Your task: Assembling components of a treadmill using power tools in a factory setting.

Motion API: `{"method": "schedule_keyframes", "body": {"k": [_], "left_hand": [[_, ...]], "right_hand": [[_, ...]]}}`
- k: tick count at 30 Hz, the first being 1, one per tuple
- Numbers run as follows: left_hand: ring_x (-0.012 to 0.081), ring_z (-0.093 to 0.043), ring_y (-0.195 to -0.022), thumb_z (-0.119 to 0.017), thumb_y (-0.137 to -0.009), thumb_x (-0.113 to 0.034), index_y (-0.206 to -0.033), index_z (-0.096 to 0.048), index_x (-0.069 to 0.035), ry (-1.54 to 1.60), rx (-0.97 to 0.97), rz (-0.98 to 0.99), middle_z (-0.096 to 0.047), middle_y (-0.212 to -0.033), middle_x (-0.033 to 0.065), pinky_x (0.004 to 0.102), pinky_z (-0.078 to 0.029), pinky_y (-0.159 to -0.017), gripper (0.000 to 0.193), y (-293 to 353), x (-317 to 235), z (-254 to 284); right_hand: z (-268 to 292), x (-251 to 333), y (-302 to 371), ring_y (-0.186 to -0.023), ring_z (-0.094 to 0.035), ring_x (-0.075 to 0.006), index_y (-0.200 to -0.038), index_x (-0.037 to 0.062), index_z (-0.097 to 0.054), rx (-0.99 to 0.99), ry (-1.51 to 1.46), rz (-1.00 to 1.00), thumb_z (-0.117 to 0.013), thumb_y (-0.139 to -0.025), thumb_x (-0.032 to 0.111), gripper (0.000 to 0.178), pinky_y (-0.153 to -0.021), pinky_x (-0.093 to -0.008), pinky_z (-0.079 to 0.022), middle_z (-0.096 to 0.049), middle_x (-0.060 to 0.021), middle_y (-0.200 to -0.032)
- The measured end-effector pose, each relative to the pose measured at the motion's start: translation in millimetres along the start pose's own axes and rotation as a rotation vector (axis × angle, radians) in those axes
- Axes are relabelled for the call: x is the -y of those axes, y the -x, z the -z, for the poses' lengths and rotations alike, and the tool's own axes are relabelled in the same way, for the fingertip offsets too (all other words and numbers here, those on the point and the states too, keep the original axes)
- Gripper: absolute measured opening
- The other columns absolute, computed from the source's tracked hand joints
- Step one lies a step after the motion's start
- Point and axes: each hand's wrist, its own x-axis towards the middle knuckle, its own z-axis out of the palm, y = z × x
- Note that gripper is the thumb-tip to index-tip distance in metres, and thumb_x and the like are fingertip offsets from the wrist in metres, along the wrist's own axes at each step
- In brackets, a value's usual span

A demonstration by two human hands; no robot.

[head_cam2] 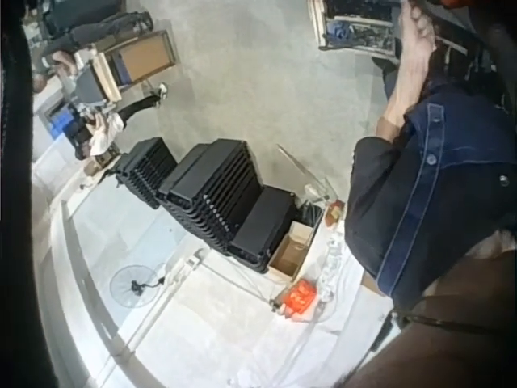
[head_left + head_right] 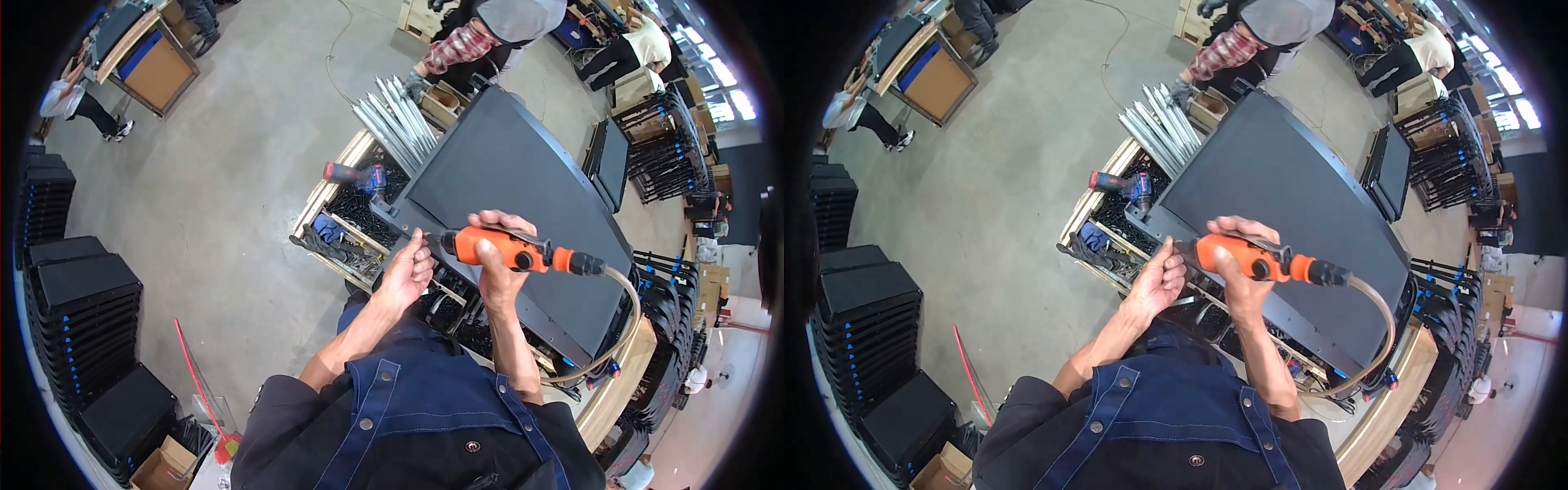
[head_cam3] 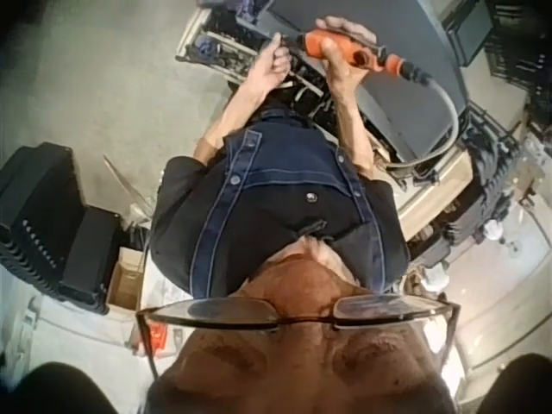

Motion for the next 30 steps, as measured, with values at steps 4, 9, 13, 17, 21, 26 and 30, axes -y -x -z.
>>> {"method": "schedule_keyframes", "body": {"k": [4,9,13,17,21,26,30], "left_hand": [[0.0044,-0.03,-0.049,-0.065,-0.099,-0.041,-0.099,-0.056,-0.011,0.149,-0.06,0.061,-0.038,-0.062,-0.0075,0.0201,-0.022,-0.042,0.031,-9.8,-14.6,-9.3],[0.005,-0.029,-0.049,-0.063,-0.099,-0.044,-0.095,-0.054,-0.012,0.218,-0.043,0.116,-0.037,-0.062,-0.0076,0.0221,-0.02,-0.043,0.033,-13.2,-26.7,-2.3],[0.0051,-0.03,-0.049,-0.063,-0.098,-0.049,-0.094,-0.054,-0.013,0.143,-0.076,0.119,-0.037,-0.062,-0.0076,0.0215,-0.021,-0.042,0.038,-15.0,-31.0,4.1],[0.0049,-0.029,-0.047,-0.056,-0.101,-0.053,-0.093,-0.054,-0.011,0.004,-0.086,0.181,-0.037,-0.061,-0.0075,0.0213,-0.02,-0.041,0.043,3.5,-26.5,10.7],[0.0048,-0.03,-0.046,-0.056,-0.102,-0.053,-0.093,-0.056,-0.008,-0.096,-0.114,0.264,-0.037,-0.061,-0.0069,0.022,-0.02,-0.041,0.046,23.5,-15.0,23.5],[0.0049,-0.033,-0.047,-0.057,-0.102,-0.051,-0.094,-0.059,-0.007,-0.202,-0.114,0.263,-0.039,-0.061,-0.0068,0.0226,-0.021,-0.042,0.044,38.2,-6.0,28.6],[0.0047,-0.042,-0.056,-0.057,-0.104,-0.04,-0.103,-0.063,-0.006,-0.37,-0.043,0.188,-0.049,-0.07,-0.0059,0.022,-0.032,-0.05,0.034,45.7,7.8,28.3]], "right_hand": [[-23.5,-15.8,-22.8,-0.106,-0.069,-0.0307,-0.118,0.0006,-0.053,0.085,0.074,-0.015,-0.074,-0.083,-0.005,0.042,-0.094,-0.0454,-0.058,-0.066,-0.0213,-0.114],[-44.8,-19.6,-37.0,-0.106,-0.069,-0.0298,-0.115,0.0,-0.055,0.179,0.163,-0.071,-0.075,-0.08,-0.01,0.041,-0.095,-0.0456,-0.058,-0.067,-0.0212,-0.113],[-52.2,-37.0,-45.1,-0.102,-0.069,-0.0274,-0.114,0.0005,-0.055,0.317,0.233,-0.048,-0.071,-0.078,-0.015,0.041,-0.091,-0.043,-0.059,-0.067,-0.0187,-0.108],[-53.9,-52.5,-52.8,-0.097,-0.07,-0.0272,-0.108,0.0023,-0.058,0.503,0.222,0.001,-0.071,-0.077,-0.013,0.037,-0.09,-0.0452,-0.059,-0.067,-0.0139,-0.099],[-60.6,-55.2,-50.7,-0.1,-0.071,-0.0295,-0.108,0.0022,-0.059,0.498,0.263,-0.035,-0.072,-0.076,-0.013,0.038,-0.094,-0.046,-0.057,-0.07,-0.0153,-0.102],[-55.9,-47.7,-45.2,-0.118,-0.064,-0.0301,-0.119,0.003,-0.058,0.531,0.298,-0.132,-0.072,-0.077,-0.011,0.047,-0.1,-0.0442,-0.054,-0.064,-0.0189,-0.127],[-38.8,-24.2,-27.1,-0.121,-0.063,-0.0314,-0.131,0.0039,-0.055,0.364,0.201,-0.134,-0.079,-0.079,-0.001,0.057,-0.099,-0.0434,-0.055,-0.054,-0.0205,-0.14]]}}
